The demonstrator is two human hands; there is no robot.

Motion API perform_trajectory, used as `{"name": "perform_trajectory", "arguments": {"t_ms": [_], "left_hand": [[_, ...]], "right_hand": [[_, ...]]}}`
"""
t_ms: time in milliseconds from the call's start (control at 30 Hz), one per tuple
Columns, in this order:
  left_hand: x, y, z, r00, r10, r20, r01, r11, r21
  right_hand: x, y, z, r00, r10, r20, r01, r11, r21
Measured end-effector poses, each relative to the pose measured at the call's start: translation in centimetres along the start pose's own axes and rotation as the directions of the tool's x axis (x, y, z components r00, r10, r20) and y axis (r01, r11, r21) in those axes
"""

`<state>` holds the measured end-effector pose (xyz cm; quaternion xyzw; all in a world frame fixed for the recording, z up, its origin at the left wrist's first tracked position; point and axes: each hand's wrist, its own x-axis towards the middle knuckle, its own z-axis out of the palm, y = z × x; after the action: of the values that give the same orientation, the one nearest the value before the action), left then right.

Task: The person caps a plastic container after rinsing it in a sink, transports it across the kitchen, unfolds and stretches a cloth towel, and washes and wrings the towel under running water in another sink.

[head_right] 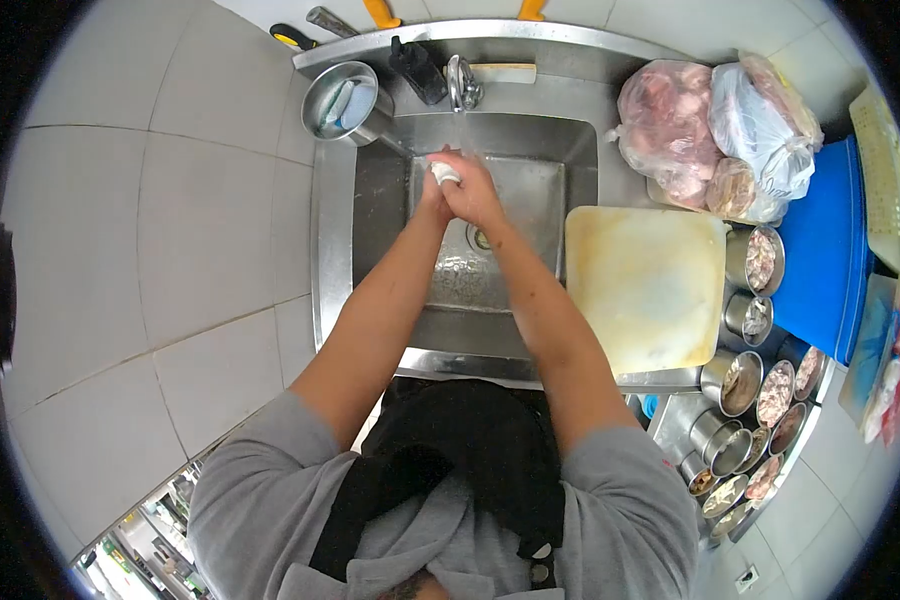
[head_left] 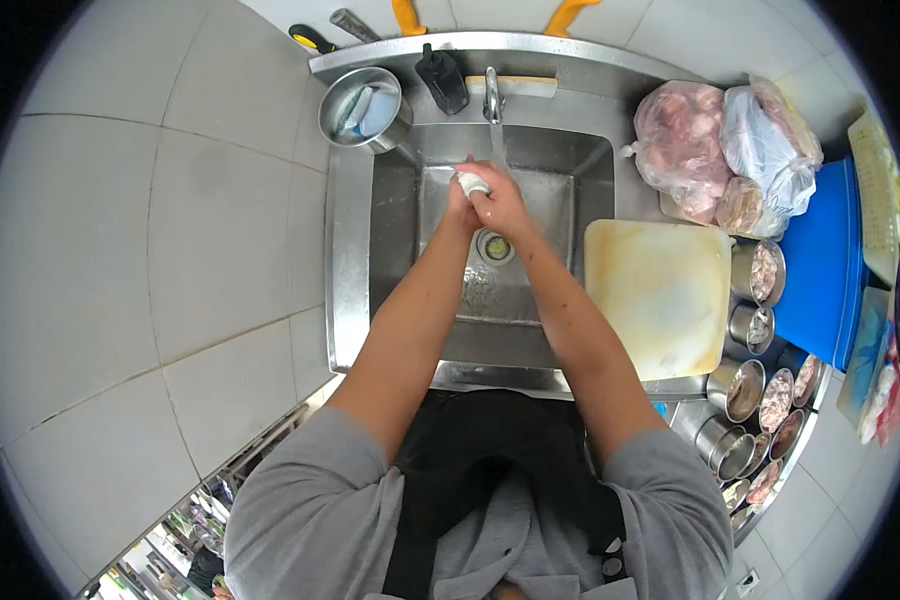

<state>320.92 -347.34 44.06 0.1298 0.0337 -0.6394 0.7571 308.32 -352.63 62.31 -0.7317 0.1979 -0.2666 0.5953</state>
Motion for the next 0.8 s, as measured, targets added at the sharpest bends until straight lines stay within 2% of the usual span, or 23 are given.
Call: {"name": "perform_trajectory", "arguments": {"t_ms": [67, 100, 133, 167, 200, 233, 267, 300, 333, 367, 400, 433, 467, 500, 567, 600, 633, 667, 700, 733, 767, 800], "left_hand": [[1.1, -0.2, 0.2, 0.991, -0.065, -0.121, 0.081, 0.987, 0.137], [1.5, -0.6, 0.3, 0.979, -0.09, -0.184, 0.127, 0.972, 0.2], [2.1, -1.3, 1.3, 0.979, -0.09, -0.185, 0.126, 0.973, 0.195], [2.9, -2.2, 3.5, 0.934, 0.061, -0.352, 0.025, 0.972, 0.235], [3.3, -2.3, 6.5, 0.84, 0.211, -0.499, -0.066, 0.954, 0.292], [1.1, -2.9, 13.1, 0.768, 0.317, -0.557, -0.195, 0.943, 0.268], [0.8, -2.9, 13.9, 0.768, 0.316, -0.557, -0.194, 0.944, 0.268], [0.6, -3.0, 14.3, 0.742, 0.453, -0.494, -0.189, 0.849, 0.494], [0.4, -3.1, 14.6, 0.718, 0.571, -0.398, -0.175, 0.702, 0.691], [-0.2, -3.0, 15.0, 0.721, 0.568, -0.398, -0.173, 0.703, 0.69], [-1.0, -2.6, 15.3, 0.77, 0.55, -0.322, -0.128, 0.628, 0.768], [-1.8, -2.3, 15.8, 0.816, 0.522, -0.247, -0.091, 0.539, 0.838], [-2.5, -2.3, 16.3, 0.815, 0.524, -0.247, -0.09, 0.536, 0.839], [-3.3, -2.4, 16.8, 0.836, 0.505, -0.217, -0.08, 0.502, 0.861], [-4.2, -2.5, 16.6, 0.853, 0.487, -0.19, -0.07, 0.466, 0.882], [-4.5, -2.5, 16.5, 0.786, 0.585, -0.2, -0.142, 0.486, 0.862], [-4.6, -2.4, 16.3, 0.707, 0.674, -0.214, -0.218, 0.496, 0.84], [-4.7, -2.2, 16.7, 0.704, 0.676, -0.217, -0.218, 0.497, 0.84], [-4.7, -1.7, 17.0, 0.645, 0.605, -0.467, -0.221, 0.733, 0.644], [-4.5, -1.1, 17.2, 0.582, 0.456, -0.673, -0.255, 0.889, 0.381], [-4.0, 0.3, 12.4, 0.763, 0.202, -0.614, -0.109, 0.977, 0.185], [-4.5, 0.3, 12.9, 0.759, 0.209, -0.617, -0.12, 0.976, 0.183]], "right_hand": [[-1.4, -0.4, -0.3, 0.987, -0.08, -0.138, 0.072, 0.996, -0.059], [-1.5, -0.5, -0.7, 0.988, -0.076, -0.134, 0.068, 0.996, -0.062], [-1.9, 0.1, -1.2, 0.945, -0.193, -0.265, 0.121, 0.957, -0.265], [-2.3, 0.8, -1.7, 0.873, -0.327, -0.362, 0.137, 0.876, -0.462], [-2.6, 2.1, -2.1, 0.875, -0.324, -0.359, 0.135, 0.877, -0.462], [-2.4, 3.9, -2.7, 0.879, 0.073, -0.47, -0.146, 0.982, -0.121], [-2.2, 5.0, -3.1, 0.769, 0.469, -0.435, -0.403, 0.883, 0.24], [-1.9, 4.6, -3.3, 0.767, 0.47, -0.438, -0.404, 0.883, 0.24], [-1.5, 3.8, -3.3, 0.696, 0.664, -0.272, -0.437, 0.693, 0.573], [-1.3, 4.0, -3.5, 0.629, 0.776, -0.042, -0.429, 0.392, 0.814], [-1.0, 4.1, -3.7, 0.628, 0.777, -0.043, -0.429, 0.392, 0.814], [-0.6, 5.3, -3.8, 0.608, 0.786, 0.114, -0.569, 0.331, 0.753], [-0.2, 6.7, -3.9, 0.561, 0.784, 0.267, -0.695, 0.271, 0.666], [0.0, 8.1, -4.0, 0.559, 0.783, 0.271, -0.696, 0.266, 0.667], [0.2, 9.6, -4.5, 0.433, 0.53, 0.729, -0.847, -0.039, 0.531], [0.2, 10.3, -4.3, 0.431, 0.528, 0.732, -0.848, -0.04, 0.528], [0.4, 9.7, -3.9, 0.398, 0.63, 0.667, -0.911, 0.185, 0.369], [0.4, 8.2, -3.5, 0.388, 0.719, 0.577, -0.916, 0.369, 0.156], [-0.2, 6.6, -3.1, 0.384, 0.718, 0.581, -0.917, 0.369, 0.151], [-1.2, 3.3, -2.9, 0.589, 0.723, 0.361, -0.803, 0.573, 0.161], [-2.2, 0.8, -2.7, 0.756, 0.642, 0.128, -0.654, 0.748, 0.115], [-3.0, -0.3, -2.6, 0.755, 0.641, 0.138, -0.654, 0.748, 0.11]]}}
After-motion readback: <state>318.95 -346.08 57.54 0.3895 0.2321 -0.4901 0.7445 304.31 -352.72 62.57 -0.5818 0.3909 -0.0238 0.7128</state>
